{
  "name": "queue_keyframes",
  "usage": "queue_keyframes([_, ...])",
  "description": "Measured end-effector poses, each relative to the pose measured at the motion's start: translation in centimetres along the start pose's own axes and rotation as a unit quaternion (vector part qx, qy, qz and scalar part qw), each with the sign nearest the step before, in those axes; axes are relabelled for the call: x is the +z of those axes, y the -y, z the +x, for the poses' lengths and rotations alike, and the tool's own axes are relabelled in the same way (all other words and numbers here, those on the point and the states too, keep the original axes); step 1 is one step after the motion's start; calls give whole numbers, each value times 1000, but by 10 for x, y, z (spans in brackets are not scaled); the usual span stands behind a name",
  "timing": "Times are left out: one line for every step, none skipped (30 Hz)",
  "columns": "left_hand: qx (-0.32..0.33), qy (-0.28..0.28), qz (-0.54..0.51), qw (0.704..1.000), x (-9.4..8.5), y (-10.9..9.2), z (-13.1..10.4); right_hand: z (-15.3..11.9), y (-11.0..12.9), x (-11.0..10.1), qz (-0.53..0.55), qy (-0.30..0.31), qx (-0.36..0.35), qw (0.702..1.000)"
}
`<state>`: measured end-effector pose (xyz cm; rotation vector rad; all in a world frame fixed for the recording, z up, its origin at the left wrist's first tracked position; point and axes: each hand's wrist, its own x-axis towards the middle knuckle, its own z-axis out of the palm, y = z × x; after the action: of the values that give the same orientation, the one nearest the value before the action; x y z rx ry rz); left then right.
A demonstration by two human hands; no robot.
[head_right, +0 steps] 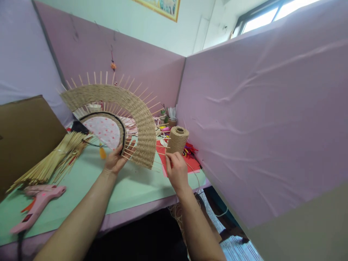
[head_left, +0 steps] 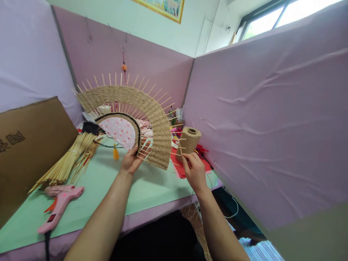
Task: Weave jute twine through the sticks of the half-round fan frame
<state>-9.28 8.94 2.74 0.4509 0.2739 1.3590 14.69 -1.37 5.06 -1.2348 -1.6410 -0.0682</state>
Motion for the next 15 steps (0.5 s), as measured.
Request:
queue_keyframes([3, -2, -1, 1000, 1, 0, 0, -2, 1, 3, -17, 17, -14, 1000])
queue_keyframes([5, -4, -1, 1000, 2, 1, 0, -3, 2, 6, -28, 41, -28, 998])
queue_keyframes([6, -5, -2, 1000, 2, 1, 0, -4, 2, 9, -34, 66, -41, 996])
queue_keyframes([6, -4, -3, 1000, 2, 1, 0, -5, 2, 11, -36, 90, -51, 994])
queue_keyframes([4, -2, -4, 1000, 2, 1, 0, -6, 1, 12, -35, 108, -58, 992])
queue_keyframes([1, 1, -6, 1000, 2, 1, 0, -6, 0, 11, -33, 117, -60, 991])
queue_keyframes([-1, 4, -8, 1000, 1, 1, 0, -5, -2, 9, -30, 119, -58, 991])
queue_keyframes([-2, 8, -11, 1000, 0, 1, 1, -5, -3, 6, -25, 116, -53, 991])
queue_keyframes([0, 10, -14, 1000, 0, 1, 1, -5, -6, 2, -17, 112, -46, 992])
queue_keyframes([3, 10, -18, 1000, -1, 1, 1, -4, -8, -2, -6, 108, -40, 993])
queue_keyframes([7, 9, -23, 1000, -2, 0, 1, -5, -10, -5, 8, 104, -35, 994])
queue_keyframes([11, 8, -27, 1000, -2, 1, 1, -5, -13, -6, 26, 100, -30, 994])
queue_keyframes([13, 6, -29, 999, -1, 1, 0, -6, -15, -7, 45, 95, -24, 994])
queue_keyframes([13, 5, -31, 999, -1, 1, 0, -8, -17, -5, 64, 88, -17, 994])
queue_keyframes([11, 3, -31, 999, 0, 2, -1, -10, -18, -2, 83, 80, -10, 993])
